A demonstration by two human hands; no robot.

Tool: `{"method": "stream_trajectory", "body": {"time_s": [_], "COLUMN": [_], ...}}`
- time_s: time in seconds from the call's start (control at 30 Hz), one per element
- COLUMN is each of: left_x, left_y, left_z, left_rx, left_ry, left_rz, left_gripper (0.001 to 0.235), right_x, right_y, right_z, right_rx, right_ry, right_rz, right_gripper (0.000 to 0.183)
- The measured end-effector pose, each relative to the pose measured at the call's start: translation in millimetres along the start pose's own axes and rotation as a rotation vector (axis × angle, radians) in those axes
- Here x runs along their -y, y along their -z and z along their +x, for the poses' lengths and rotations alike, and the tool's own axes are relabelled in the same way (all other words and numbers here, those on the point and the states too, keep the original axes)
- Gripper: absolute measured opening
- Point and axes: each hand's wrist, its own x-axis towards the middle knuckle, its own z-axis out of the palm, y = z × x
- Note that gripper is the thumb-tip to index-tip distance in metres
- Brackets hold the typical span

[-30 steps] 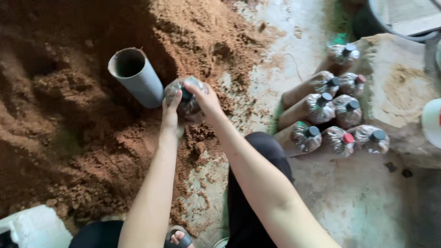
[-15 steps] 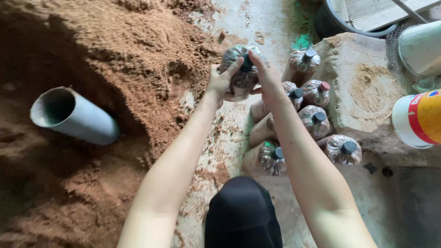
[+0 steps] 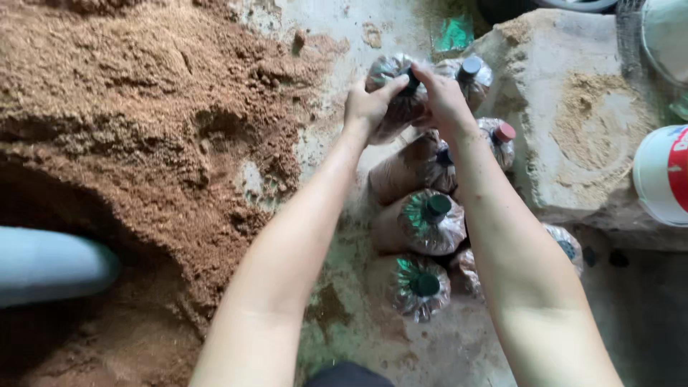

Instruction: The person fills clear plastic bags with brown granular material using a cylindrical metal funnel. They then place small black plastic caps into the filled bags and seal them by twisting the tops. The completed bags are placed on the floor next to other filled bags.

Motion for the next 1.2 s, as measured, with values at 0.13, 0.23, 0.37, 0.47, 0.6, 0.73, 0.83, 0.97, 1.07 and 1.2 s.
{"method": "stream_trajectory", "body": {"time_s": [0.13,0.23,0.37,0.47,0.6,0.73,0.83,0.97,1.07,1.2], "left_x": [36.6,70.5,66.0,63.3,69.8,57.6,41.6,55.4,73.2,76.8], "left_y": [-17.3,-29.2,-35.2,-36.3,-40.5,-45.2,-44.7,-30.9,-26.0,-8.1], "left_z": [32.8,38.4,26.5,26.5,30.3,26.3,28.0,33.0,57.5,67.5], "left_rx": [0.039,-0.018,-0.015,-0.012,-0.004,-0.015,0.001,0.095,0.154,0.126], "left_ry": [-0.052,0.029,0.046,0.13,0.161,0.2,0.27,0.203,0.077,-0.03], "left_rz": [-0.024,0.056,0.204,0.294,0.372,0.469,0.369,0.35,0.334,0.598], "left_gripper": [0.072,0.064,0.085,0.1,0.11,0.112,0.107,0.109,0.073,0.048], "right_x": [-27.4,-57.1,-59.3,-58.6,-54.7,-58.4,-53.9,-40.3,-25.4,-9.1], "right_y": [9.6,19.2,35.0,36.1,37.3,35.1,40.1,44.6,50.3,55.9], "right_z": [38.9,57.8,56.3,50.2,43.7,51.2,52.8,27.0,20.3,15.7], "right_rx": [0.022,0.036,0.073,0.068,-0.06,-0.137,-0.107,-0.025,0.018,-0.146], "right_ry": [0.017,0.015,0.006,-0.047,-0.122,-0.152,-0.13,-0.117,-0.097,-0.117], "right_rz": [0.008,0.004,-0.037,-0.009,-0.189,-0.27,-0.029,-0.255,-0.326,-0.513], "right_gripper": [0.044,0.039,0.032,0.036,0.053,0.061,0.044,0.049,0.047,0.051]}}
